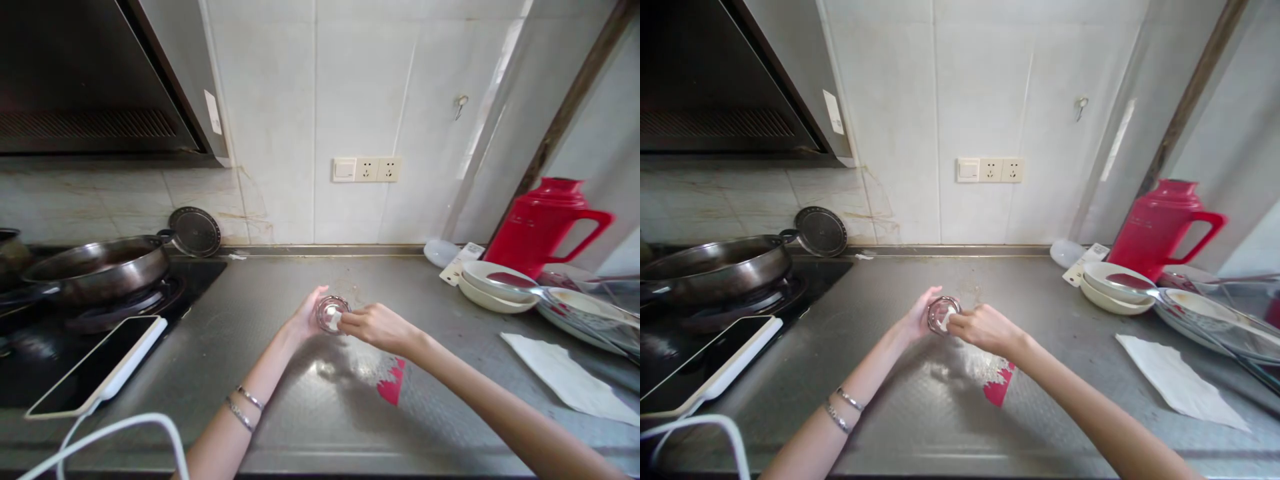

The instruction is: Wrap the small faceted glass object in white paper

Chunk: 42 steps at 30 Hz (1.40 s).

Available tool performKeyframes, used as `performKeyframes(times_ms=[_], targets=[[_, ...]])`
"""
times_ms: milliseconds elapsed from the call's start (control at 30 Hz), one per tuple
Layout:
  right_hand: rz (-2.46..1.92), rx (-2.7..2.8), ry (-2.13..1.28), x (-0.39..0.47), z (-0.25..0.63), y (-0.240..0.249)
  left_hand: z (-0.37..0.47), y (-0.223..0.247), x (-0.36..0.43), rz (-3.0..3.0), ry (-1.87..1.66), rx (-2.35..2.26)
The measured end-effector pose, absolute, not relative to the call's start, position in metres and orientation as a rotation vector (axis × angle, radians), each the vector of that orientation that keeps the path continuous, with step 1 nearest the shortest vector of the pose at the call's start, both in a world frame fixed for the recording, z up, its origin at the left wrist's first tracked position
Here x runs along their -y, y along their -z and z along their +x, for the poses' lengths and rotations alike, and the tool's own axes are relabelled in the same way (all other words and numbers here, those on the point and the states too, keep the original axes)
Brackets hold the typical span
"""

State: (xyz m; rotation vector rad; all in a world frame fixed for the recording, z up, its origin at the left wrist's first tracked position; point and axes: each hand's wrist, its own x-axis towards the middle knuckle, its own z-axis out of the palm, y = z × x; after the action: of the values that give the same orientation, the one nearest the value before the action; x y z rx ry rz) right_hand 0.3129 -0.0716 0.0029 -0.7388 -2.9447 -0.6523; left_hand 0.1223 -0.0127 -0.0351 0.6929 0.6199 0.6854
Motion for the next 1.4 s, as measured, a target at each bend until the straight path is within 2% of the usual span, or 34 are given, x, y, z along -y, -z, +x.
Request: performKeyframes(times_ms=[100, 167, 333, 533, 700, 1033, 1267, 1400], targets=[[-0.645, 2.996, 0.723, 0.068, 0.314, -0.004, 0.123, 0.038, 0.016, 0.698, -0.473, -0.653], [-0.650, 3.009, 0.724, 0.065, 0.317, -0.004, 0.125, 0.039, 0.017, 0.708, -0.467, -0.637], [-0.920, 2.949, 0.641, 0.061, 0.318, 0.002, 0.132, 0.039, 0.018, 0.731, -0.746, -0.678], [-1.354, 2.545, 0.227, 0.079, 0.284, 0.024, 0.138, 0.037, 0.019, 0.662, -1.022, -0.659], [-1.343, 2.186, 0.001, 0.083, 0.247, 0.046, 0.139, 0.036, 0.024, 0.634, -1.178, -0.589], [-1.556, 2.358, 0.420, 0.072, 0.246, 0.039, 0.135, 0.034, 0.026, 0.577, -1.152, -0.411], [-1.130, 2.723, 0.603, 0.081, 0.289, 0.006, 0.127, 0.031, 0.020, 0.596, -0.986, -0.498], [-0.934, 2.871, 0.669, 0.084, 0.303, -0.002, 0.126, 0.037, 0.016, 0.589, -0.718, -0.561]])
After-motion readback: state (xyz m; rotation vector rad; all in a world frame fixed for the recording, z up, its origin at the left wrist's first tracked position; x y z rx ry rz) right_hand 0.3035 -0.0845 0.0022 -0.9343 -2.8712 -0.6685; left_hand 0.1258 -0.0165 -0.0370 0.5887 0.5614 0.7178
